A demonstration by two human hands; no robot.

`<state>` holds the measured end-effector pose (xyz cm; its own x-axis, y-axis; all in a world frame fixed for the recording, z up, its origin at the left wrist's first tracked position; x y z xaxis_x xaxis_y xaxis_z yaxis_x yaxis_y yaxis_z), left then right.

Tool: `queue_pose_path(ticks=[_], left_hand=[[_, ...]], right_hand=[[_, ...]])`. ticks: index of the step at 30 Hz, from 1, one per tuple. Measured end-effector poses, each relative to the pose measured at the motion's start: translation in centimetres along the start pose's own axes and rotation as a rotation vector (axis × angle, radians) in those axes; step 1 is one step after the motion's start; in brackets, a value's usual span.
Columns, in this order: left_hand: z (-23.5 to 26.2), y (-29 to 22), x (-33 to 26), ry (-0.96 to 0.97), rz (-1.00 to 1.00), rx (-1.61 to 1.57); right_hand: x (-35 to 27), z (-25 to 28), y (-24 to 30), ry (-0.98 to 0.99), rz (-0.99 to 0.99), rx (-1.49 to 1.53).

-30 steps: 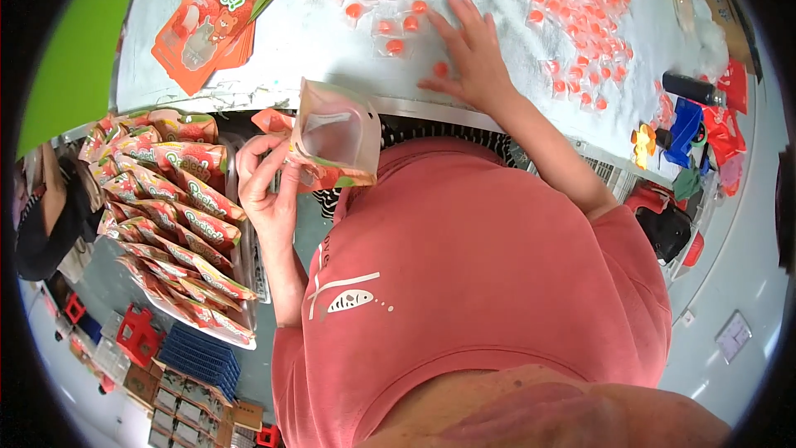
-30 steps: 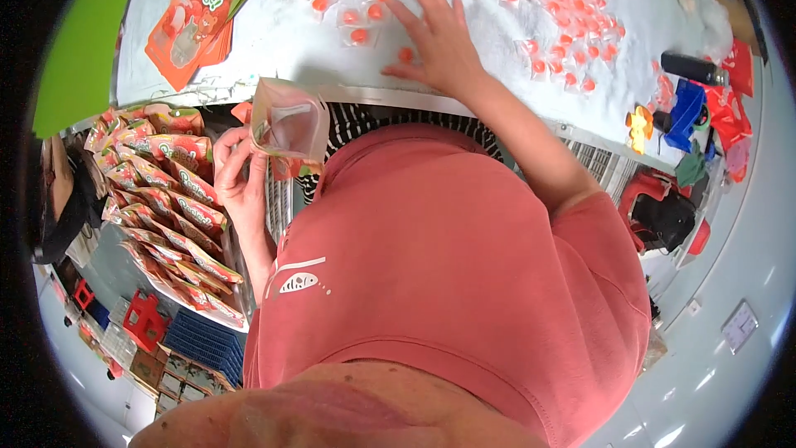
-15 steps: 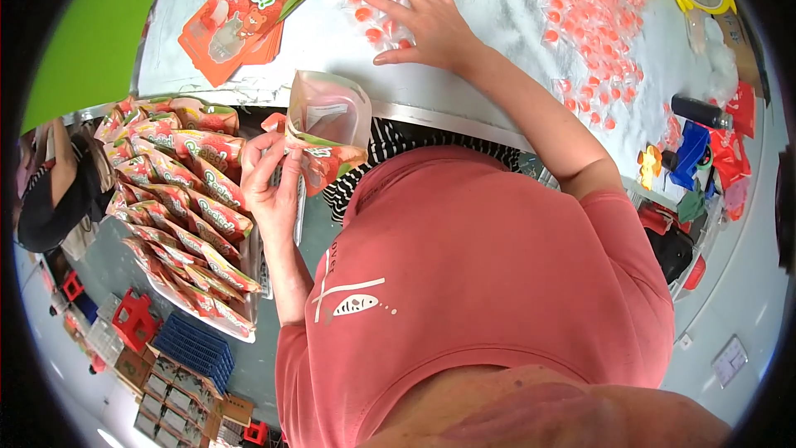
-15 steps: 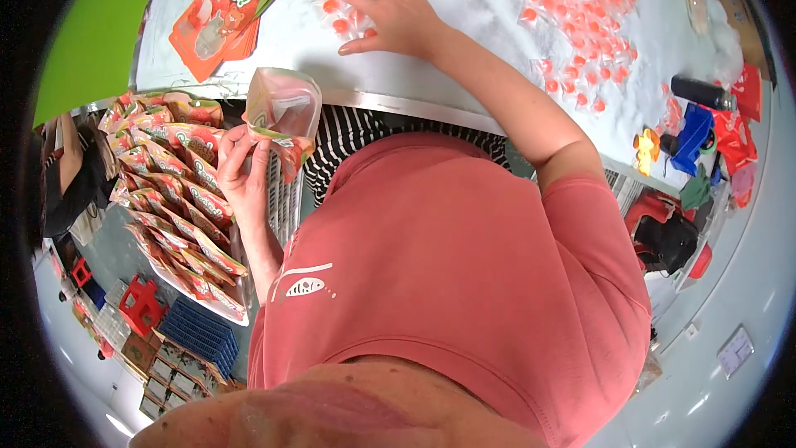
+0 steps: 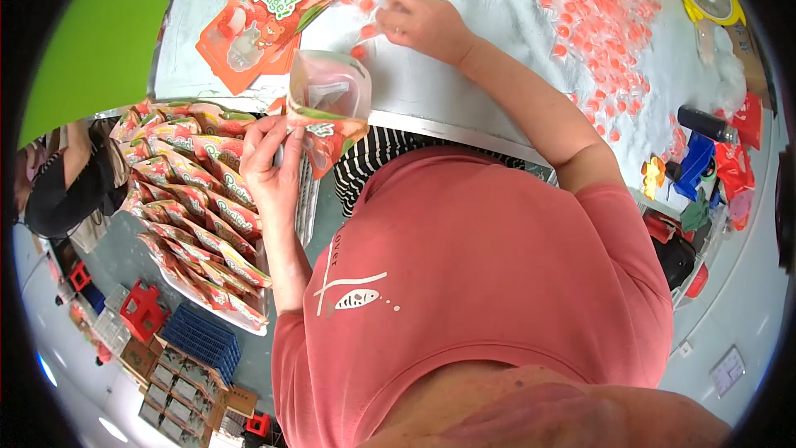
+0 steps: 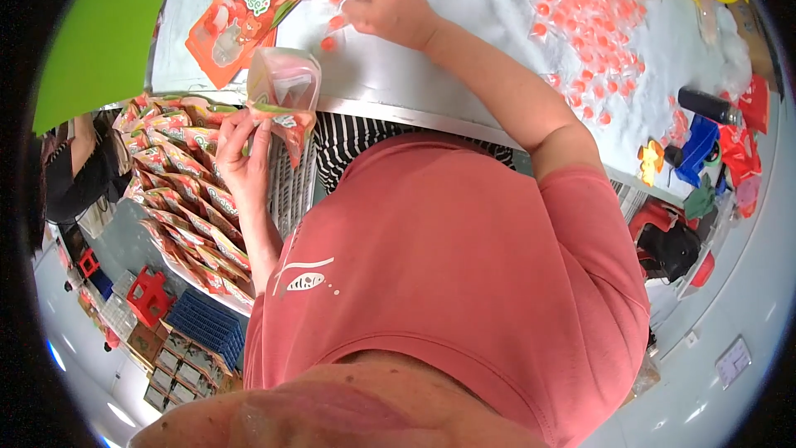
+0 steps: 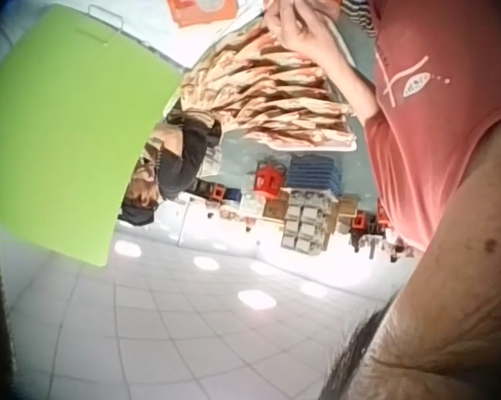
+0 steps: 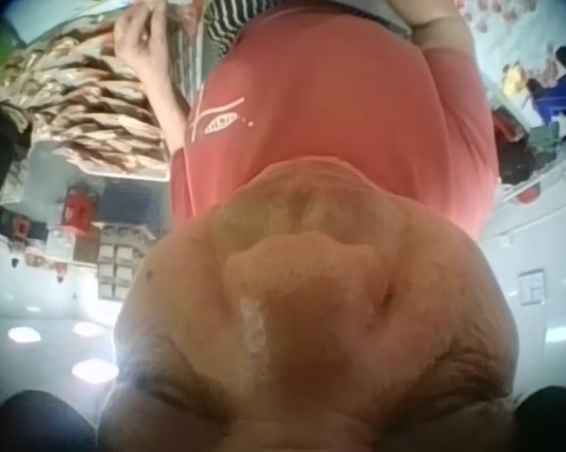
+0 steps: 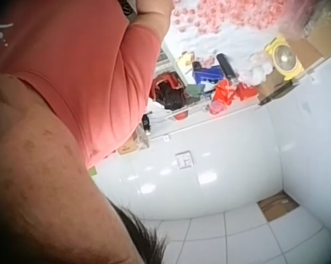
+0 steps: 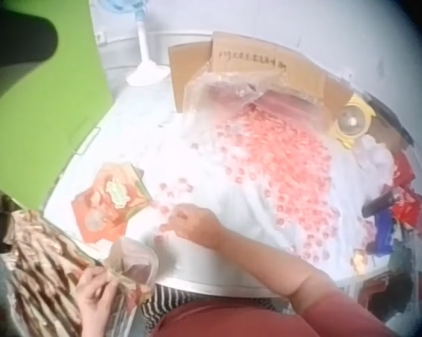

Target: The recorder is manually picking up individual candies from a pile and placing them into plastic pouches before organizing the pouches.

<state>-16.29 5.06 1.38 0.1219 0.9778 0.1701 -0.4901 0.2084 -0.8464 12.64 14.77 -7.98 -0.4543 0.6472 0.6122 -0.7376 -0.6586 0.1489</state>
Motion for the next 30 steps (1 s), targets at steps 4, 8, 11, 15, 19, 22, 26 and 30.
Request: queue_pose_path(ticks=[4, 8, 11, 15, 19, 22, 26, 30], left_hand=[[-0.9, -0.5, 1.6, 0.008, -0.007, 0.138], [-2.1, -1.4, 3.0, 0.027, -0.038, 0.187], [-2.9, -2.1, 3.9, 0.020, -0.101, 0.214], [-4.5, -2.9, 5.3, 0.019, -0.196, 0.278], [-4.9, -3.1, 5.5, -0.008, -0.200, 0.315], [-5.1, -2.8, 5.5, 0.006, -0.177, 0.311], [-4.9, -2.1, 5.6, -0.016, -0.184, 0.282], [-2.8, -1.4, 4.5, -0.084, -0.175, 0.161]], right_hand=[[1.7, 1.3, -0.3, -0.138, -0.327, 0.457], [4.7, 5.5, 0.0, -0.247, -1.124, 1.383], [10.3, 9.4, 4.1, -0.352, -1.230, 1.526], [10.3, 8.0, 4.2, -0.332, -1.033, 1.539], [8.3, 7.1, 3.3, -0.292, -0.802, 1.391], [7.4, 8.8, 4.1, -0.175, -0.823, 1.133], [6.9, 8.8, 5.1, -0.128, -0.588, 1.045], [6.4, 8.3, 1.9, -0.266, -0.430, 0.720]])
Point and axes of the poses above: each hand's wrist, its own x-axis towards the middle knuckle, its own z-axis out of the back of the hand, y = z × x, the point moved 2 cm from there along x, towards the middle knuckle, and after that the axes turned 1 degree about z, right-handed, at the moved point
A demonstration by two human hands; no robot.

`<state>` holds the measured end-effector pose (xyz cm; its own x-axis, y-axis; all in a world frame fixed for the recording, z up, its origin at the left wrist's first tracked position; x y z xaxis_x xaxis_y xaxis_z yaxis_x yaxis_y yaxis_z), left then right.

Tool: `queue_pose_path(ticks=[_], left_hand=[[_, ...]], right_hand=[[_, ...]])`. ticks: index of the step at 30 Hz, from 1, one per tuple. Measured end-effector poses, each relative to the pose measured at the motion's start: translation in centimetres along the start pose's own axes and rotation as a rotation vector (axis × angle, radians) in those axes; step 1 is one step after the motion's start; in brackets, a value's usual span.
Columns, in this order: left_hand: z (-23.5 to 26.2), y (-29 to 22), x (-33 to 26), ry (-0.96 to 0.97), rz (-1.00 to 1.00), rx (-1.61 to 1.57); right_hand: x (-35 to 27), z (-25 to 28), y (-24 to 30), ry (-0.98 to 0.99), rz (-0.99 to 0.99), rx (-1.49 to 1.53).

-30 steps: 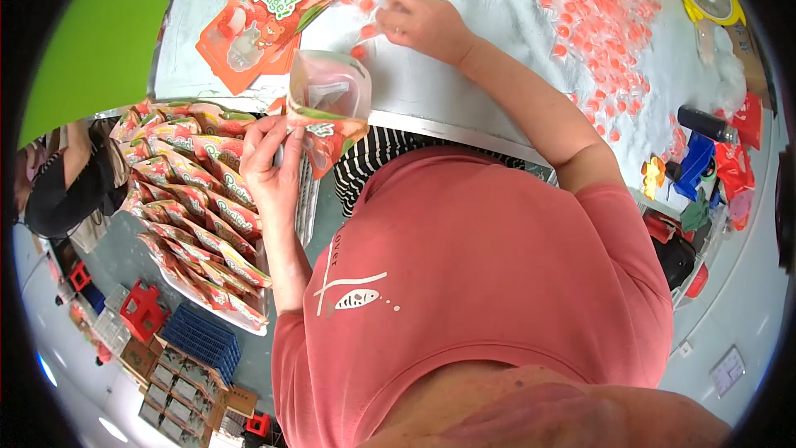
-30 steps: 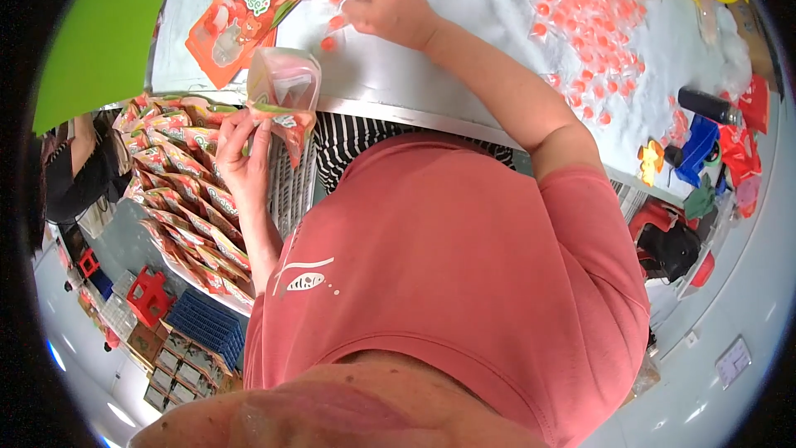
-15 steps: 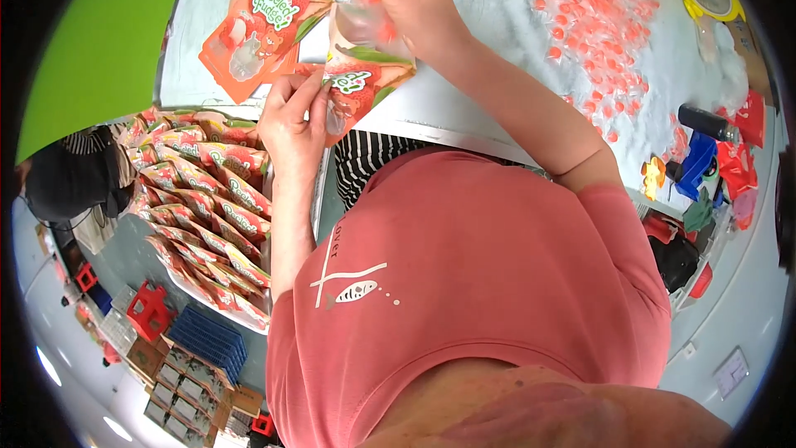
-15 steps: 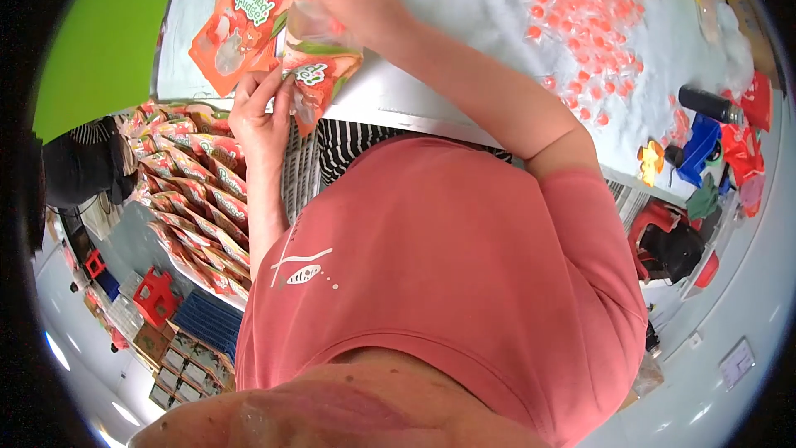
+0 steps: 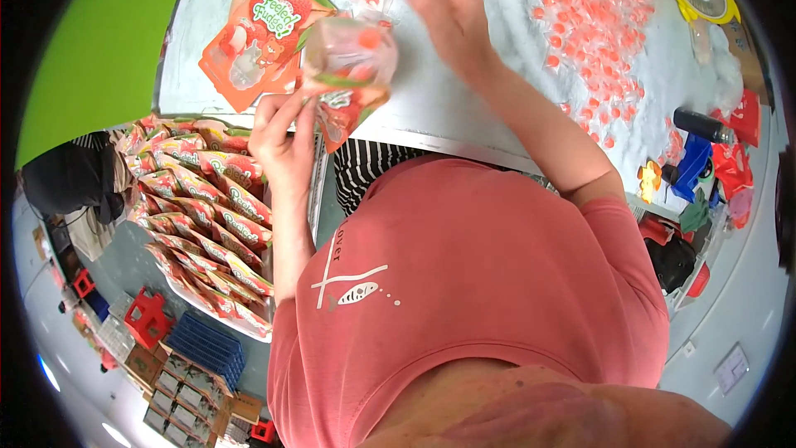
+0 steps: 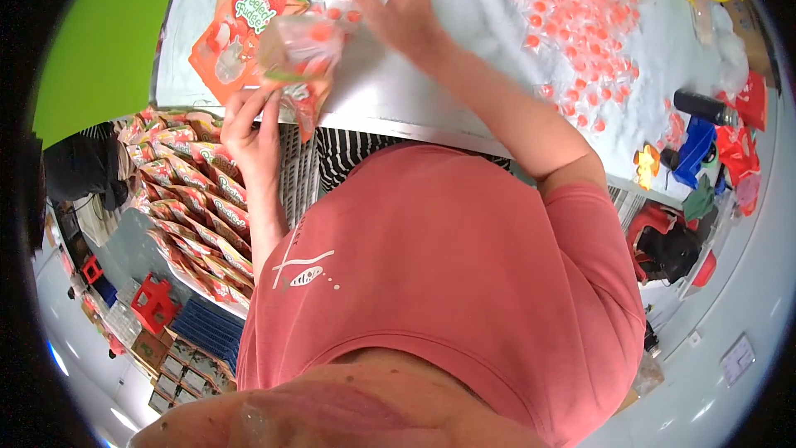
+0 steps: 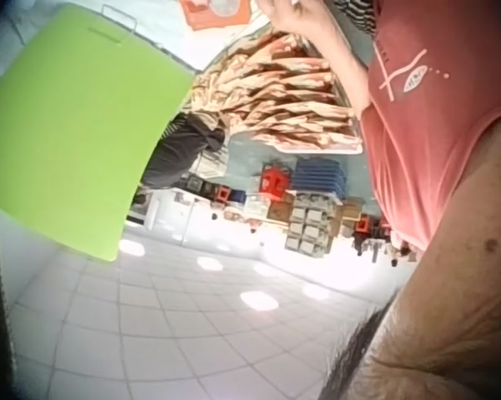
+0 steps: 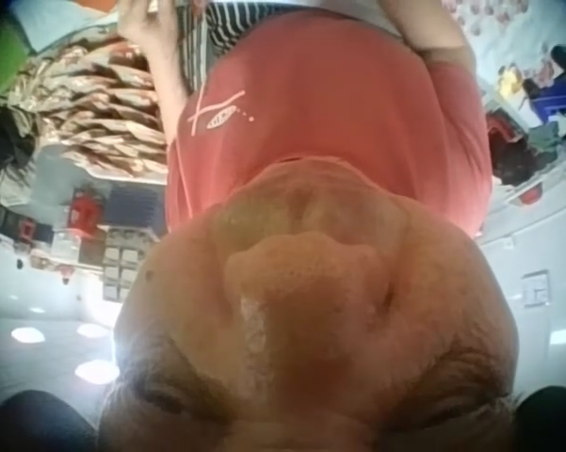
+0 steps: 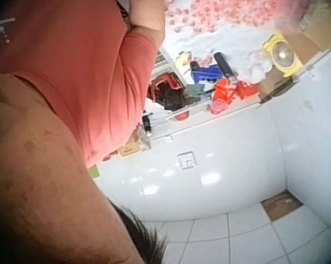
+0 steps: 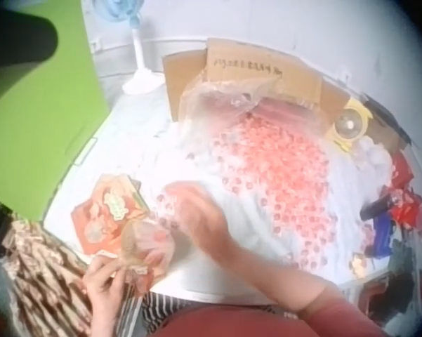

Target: The recorder is manually picking up individual candies from a pile and placing them into plastic pouches before organizing the pouches.

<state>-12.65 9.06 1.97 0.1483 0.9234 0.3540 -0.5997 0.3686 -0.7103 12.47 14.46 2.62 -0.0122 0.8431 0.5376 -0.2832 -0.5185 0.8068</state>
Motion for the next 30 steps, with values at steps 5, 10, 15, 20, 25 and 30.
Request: queue_pose_path(ticks=[5, 10, 15, 20, 25, 30], left_hand=[[3.2, 0.6, -1.8, -0.062, 0.135, -0.098], [4.5, 1.5, -3.9, -0.090, 0.140, -0.101], [4.7, 1.5, -4.5, -0.085, 0.148, -0.106], [4.9, 1.9, -4.7, -0.074, 0.192, -0.136], [4.7, 1.1, -4.6, -0.045, 0.140, -0.106], [3.6, 0.6, -3.5, 0.006, 0.120, -0.078]], right_hand=[[3.1, -0.6, -8.4, -0.155, 0.874, -0.918], [-0.4, -5.5, -8.7, 0.522, 0.078, -0.678], [-3.1, -7.4, -6.7, 0.522, 0.208, -0.782], [-4.5, -8.1, -6.3, 0.438, 0.300, -0.780], [-3.0, -7.1, -8.7, 0.467, 0.400, -0.818], [-1.1, -4.8, -11.0, 0.110, -0.298, 0.111]])
Point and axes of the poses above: each hand's wrist, its own x-axis towards the middle knuckle, its own z-axis out of the back of the hand, y = z × x, the point moved 2 cm from there along x, towards the middle knuckle, and after that the axes turned 1 degree about z, right-handed, at the moved point
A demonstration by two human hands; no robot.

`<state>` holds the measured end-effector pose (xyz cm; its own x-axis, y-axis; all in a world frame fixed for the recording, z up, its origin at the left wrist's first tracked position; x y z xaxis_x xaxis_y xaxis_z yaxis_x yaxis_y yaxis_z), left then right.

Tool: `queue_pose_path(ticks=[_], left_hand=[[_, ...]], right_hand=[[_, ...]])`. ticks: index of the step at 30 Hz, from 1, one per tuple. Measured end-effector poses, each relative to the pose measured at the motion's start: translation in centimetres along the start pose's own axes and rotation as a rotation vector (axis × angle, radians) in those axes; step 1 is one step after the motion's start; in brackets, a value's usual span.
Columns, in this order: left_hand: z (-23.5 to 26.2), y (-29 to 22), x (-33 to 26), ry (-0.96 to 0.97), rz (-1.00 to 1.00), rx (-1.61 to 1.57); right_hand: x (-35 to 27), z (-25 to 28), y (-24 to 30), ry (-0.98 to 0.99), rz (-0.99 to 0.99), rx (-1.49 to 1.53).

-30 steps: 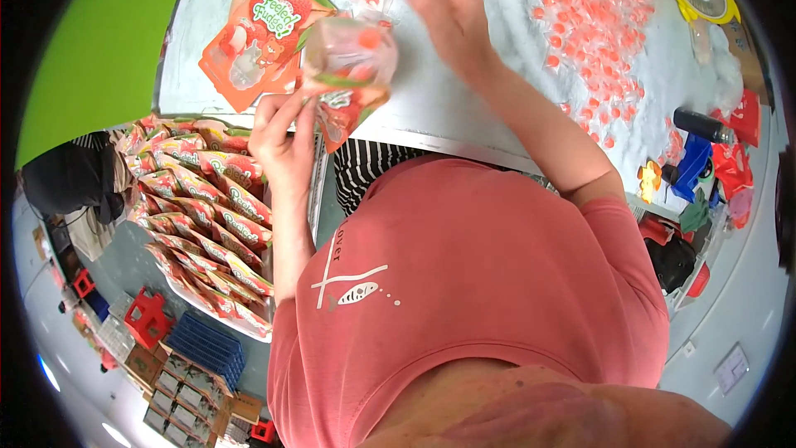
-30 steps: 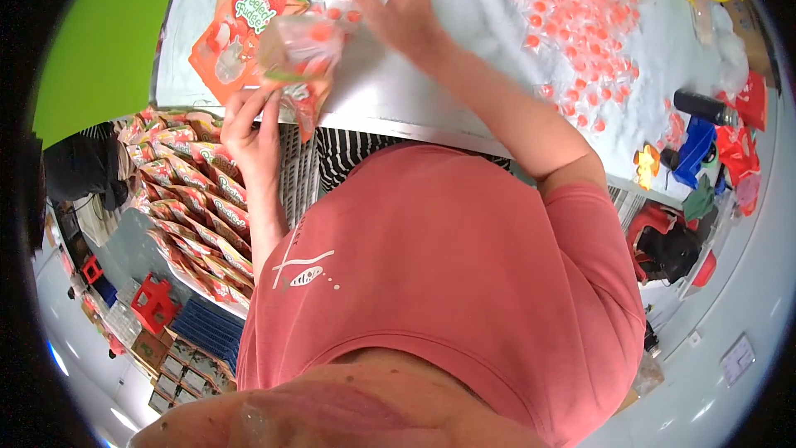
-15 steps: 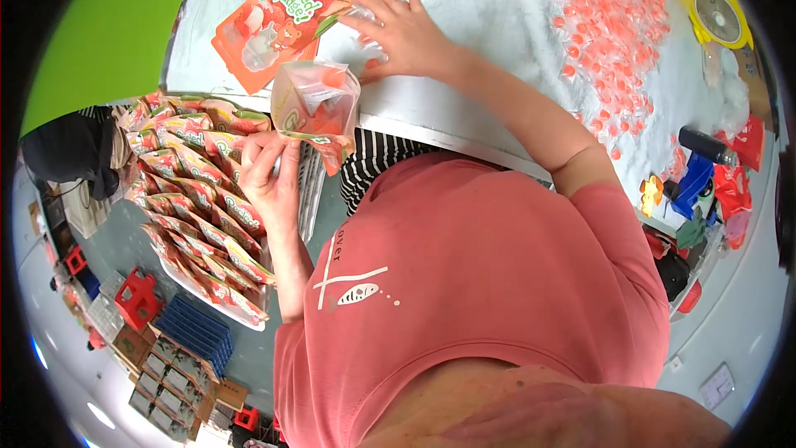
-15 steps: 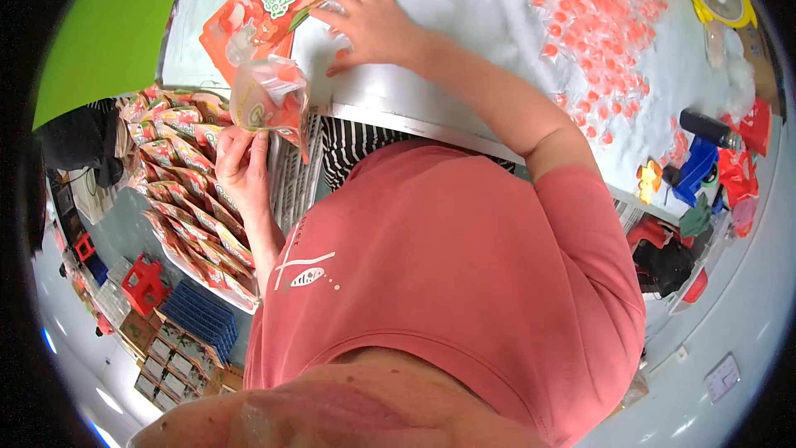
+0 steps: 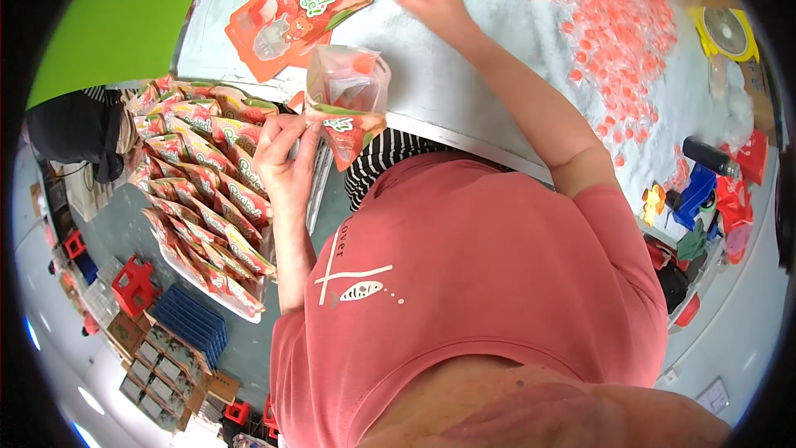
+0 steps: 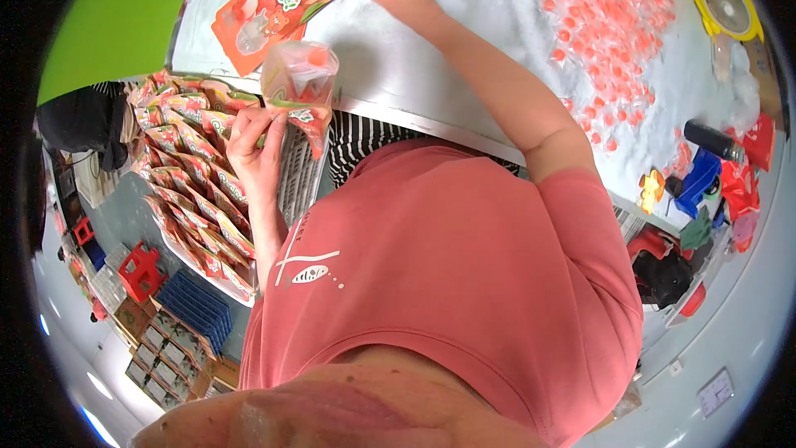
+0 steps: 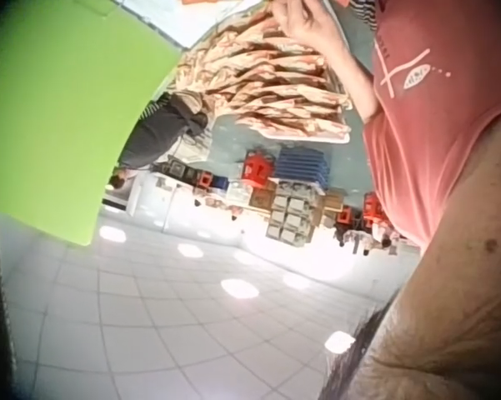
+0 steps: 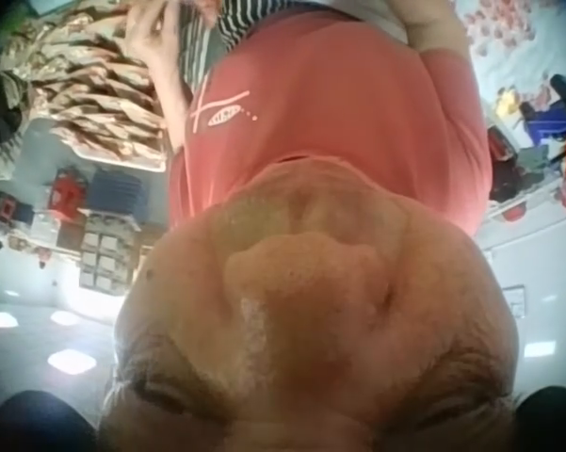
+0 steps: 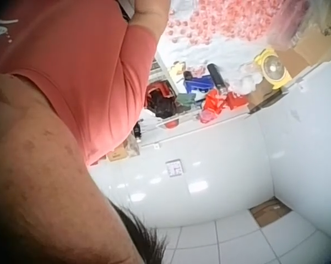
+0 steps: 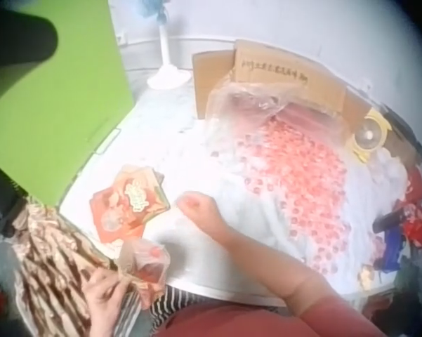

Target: The recorder is manually picking up individual candies from a pile and placing them into plastic pouches before organizing the pouches.

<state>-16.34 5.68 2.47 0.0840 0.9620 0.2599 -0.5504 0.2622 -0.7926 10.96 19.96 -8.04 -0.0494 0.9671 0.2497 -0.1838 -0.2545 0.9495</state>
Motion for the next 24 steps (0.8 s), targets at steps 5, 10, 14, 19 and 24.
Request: queue_pose_path(ticks=[5, 10, 14, 19, 24], left_hand=[[-1.4, -2.1, 2.1, 0.058, 0.034, 0.099], [-3.9, -2.1, 4.9, 0.061, -0.108, 0.080], [-5.5, -2.3, 6.1, 0.039, -0.160, 0.121], [-6.7, -2.3, 6.3, -0.028, -0.214, 0.115], [-7.5, -2.3, 6.3, -0.035, -0.231, 0.108]], right_hand=[[0.0, 1.7, 13.6, -0.130, -0.566, 0.766], [-0.1, 1.8, 16.8, -0.189, -0.440, 0.802], [-0.4, 2.4, 14.8, -0.157, -0.102, 0.648], [-1.8, 3.4, 14.9, 0.036, -0.324, 0.755], [-2.6, 4.4, 15.1, -0.065, 0.151, 0.093]])
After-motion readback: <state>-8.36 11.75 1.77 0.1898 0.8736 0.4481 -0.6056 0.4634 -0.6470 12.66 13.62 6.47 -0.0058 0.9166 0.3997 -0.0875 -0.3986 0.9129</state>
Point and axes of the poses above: each hand's wrist, its own x-axis towards the middle knuckle, its own z-axis out of the back of the hand, y = z × x, the point moved 2 cm from there along x, towards the middle knuckle, and after that the axes turned 1 degree about z, right-handed, at the moved point
